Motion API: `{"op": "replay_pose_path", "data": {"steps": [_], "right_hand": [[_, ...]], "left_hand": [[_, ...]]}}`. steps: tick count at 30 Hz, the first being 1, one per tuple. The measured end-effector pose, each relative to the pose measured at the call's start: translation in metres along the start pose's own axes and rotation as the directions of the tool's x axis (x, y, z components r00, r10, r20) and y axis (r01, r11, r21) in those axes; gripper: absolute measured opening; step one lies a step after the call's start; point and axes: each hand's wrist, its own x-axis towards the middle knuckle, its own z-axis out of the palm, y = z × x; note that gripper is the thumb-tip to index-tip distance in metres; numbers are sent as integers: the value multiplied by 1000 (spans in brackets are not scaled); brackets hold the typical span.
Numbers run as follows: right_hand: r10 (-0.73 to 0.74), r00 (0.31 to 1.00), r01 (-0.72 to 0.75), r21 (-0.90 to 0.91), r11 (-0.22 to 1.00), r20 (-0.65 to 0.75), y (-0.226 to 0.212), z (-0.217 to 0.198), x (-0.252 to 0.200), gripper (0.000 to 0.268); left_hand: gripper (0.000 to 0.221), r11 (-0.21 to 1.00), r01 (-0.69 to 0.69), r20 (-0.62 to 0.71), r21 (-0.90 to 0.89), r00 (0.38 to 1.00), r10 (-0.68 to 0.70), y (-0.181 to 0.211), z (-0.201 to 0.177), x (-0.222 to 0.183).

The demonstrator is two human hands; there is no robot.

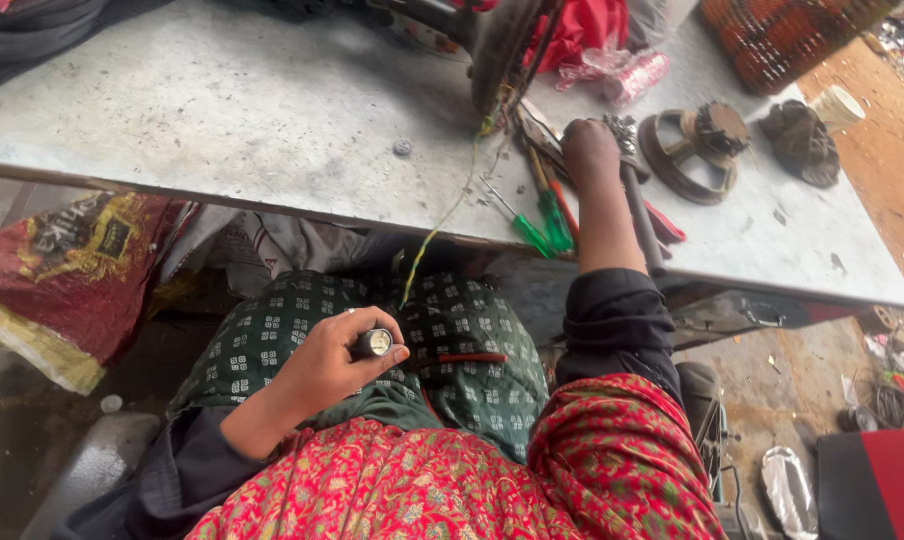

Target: The person disconnects wires from a motor housing, then uses pliers, a knife, and a hammer to disassemble a small cylindrical component while resting it on their lap.

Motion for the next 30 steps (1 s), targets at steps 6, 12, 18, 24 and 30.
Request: {"op": "replay_pose_path", "data": {"steps": [6,12,18,24,30], "right_hand": [[-43,998,44,-36,998,43,18,23,24,18],[8,999,-4,-107,994,38,41,27,28,26],[277,958,-280,42,959,70,40,12,32,30],[-30,827,42,8,999,-562,22,-32,47,29],[200,942,-11,575,818,-268,-20,-104,-29,28]], "left_hand": [[21,971,-236,-203,47,949,240,-12,-8,-1],[22,976,-192,-209,-100,963,168,-12,-13,-8],[18,956,-289,-271,-41,924,268,-8,-16,-13],[13,878,-431,-368,211,797,479,1,-16,-20],[11,854,-424,-395,302,760,516,12,-23,-23]]}}
